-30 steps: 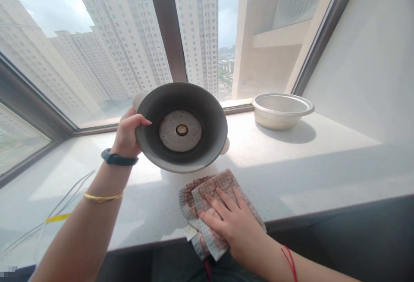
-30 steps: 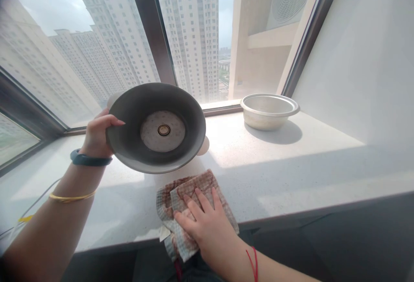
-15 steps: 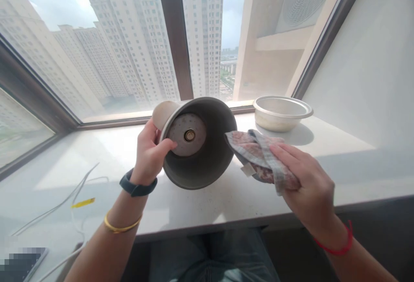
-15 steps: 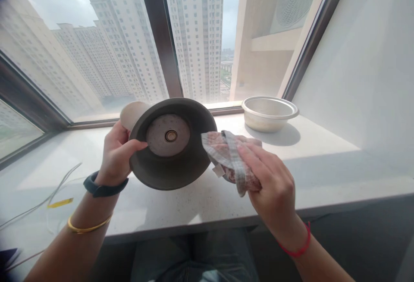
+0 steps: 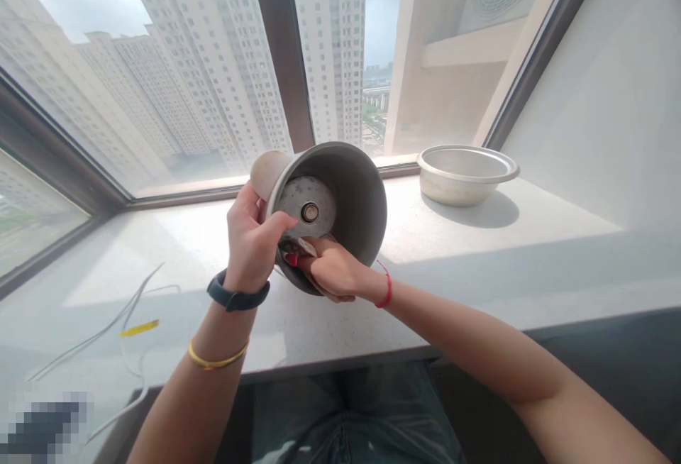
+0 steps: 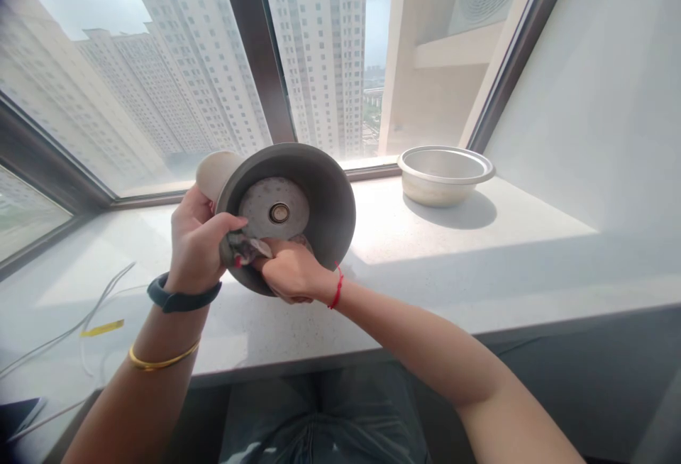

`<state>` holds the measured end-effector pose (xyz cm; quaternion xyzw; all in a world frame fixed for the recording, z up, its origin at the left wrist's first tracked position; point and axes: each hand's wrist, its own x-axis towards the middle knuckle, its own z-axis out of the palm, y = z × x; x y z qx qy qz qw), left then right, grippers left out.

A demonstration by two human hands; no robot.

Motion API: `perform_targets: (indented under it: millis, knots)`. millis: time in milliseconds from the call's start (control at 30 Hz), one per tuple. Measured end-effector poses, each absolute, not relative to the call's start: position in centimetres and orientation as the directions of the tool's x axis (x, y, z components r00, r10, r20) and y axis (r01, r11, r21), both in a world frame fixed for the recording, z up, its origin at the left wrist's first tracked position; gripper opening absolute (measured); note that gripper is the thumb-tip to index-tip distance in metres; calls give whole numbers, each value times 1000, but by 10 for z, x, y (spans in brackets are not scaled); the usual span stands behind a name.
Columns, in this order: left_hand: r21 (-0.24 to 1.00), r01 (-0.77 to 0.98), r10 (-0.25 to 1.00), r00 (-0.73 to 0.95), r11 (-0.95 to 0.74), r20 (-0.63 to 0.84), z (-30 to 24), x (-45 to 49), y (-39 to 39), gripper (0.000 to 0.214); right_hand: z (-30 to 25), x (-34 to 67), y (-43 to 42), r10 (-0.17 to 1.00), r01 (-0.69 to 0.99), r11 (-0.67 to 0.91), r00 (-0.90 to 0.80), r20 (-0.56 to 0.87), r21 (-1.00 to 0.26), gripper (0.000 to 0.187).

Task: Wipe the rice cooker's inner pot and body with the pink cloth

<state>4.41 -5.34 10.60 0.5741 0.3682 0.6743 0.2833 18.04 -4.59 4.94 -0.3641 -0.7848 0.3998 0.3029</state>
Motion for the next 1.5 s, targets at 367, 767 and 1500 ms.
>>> perform_targets:
  millis: [367,767,1500]
  knots:
    - [818,-9,799,-223,-575,559,102,34,-58,31,44,193,-60,677,241,645,-620,396,-725,38]
    - [848,-44,834,-212,-528,509,108,31,-45,41,98,268,49,442,410,897,-842,309,-164,22]
    - [832,-33,806,-273,-554,526,96,28,-44,41,64,244,6,627,690,624,-161,762,-367,47]
